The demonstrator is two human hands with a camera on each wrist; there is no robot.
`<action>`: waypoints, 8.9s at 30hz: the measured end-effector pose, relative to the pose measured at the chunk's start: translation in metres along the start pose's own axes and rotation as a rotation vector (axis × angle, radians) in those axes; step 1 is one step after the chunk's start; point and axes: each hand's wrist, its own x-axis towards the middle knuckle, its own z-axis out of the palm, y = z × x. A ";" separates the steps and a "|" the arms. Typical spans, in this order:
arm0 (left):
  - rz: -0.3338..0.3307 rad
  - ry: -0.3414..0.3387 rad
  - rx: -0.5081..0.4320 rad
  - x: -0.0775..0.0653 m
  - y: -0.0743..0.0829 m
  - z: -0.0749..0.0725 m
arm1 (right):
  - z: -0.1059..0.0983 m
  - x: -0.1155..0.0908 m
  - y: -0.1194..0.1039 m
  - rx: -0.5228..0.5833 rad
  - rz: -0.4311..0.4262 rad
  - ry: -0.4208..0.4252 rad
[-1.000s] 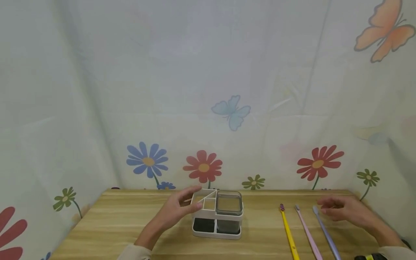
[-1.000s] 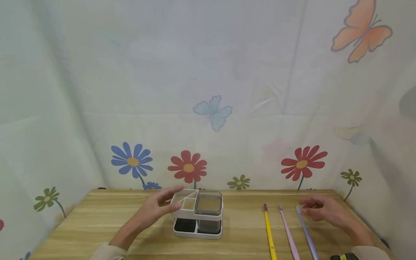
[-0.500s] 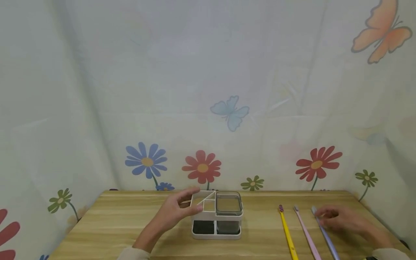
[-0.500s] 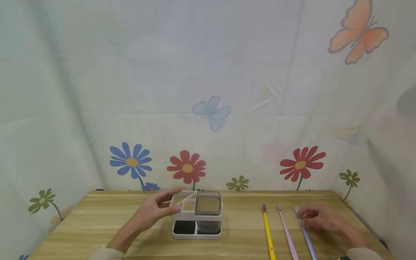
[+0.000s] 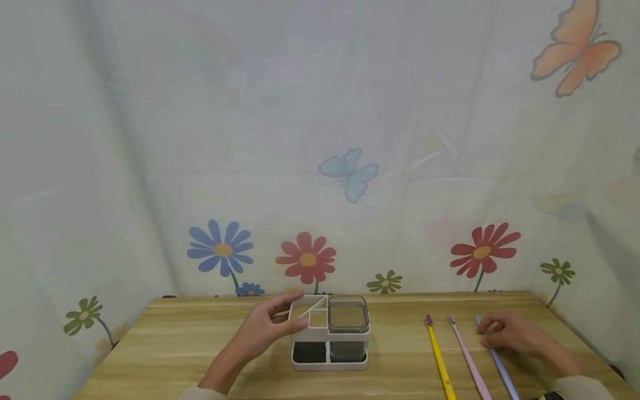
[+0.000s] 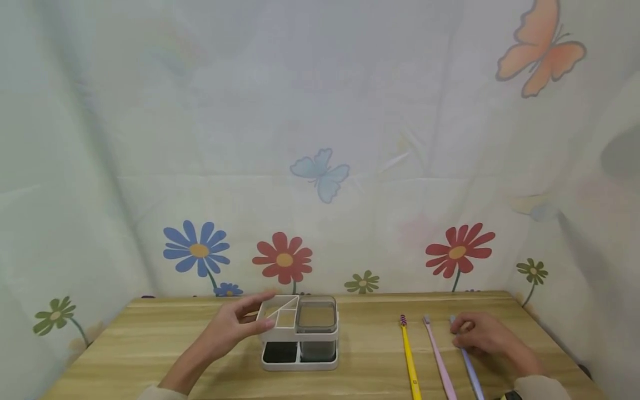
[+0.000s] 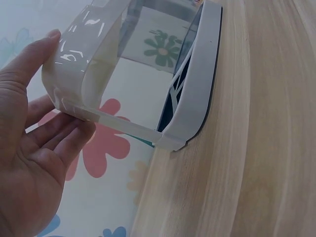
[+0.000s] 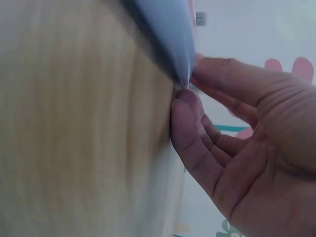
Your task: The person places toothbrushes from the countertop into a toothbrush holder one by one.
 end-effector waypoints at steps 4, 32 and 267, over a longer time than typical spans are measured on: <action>-0.001 0.015 0.007 -0.002 -0.001 -0.002 | 0.004 0.005 -0.006 0.025 0.056 0.024; 0.003 0.020 -0.008 -0.002 0.000 -0.002 | -0.006 0.006 -0.074 0.157 0.045 0.216; 0.031 0.021 0.053 -0.001 0.001 0.002 | 0.018 0.003 -0.079 0.165 -0.107 0.150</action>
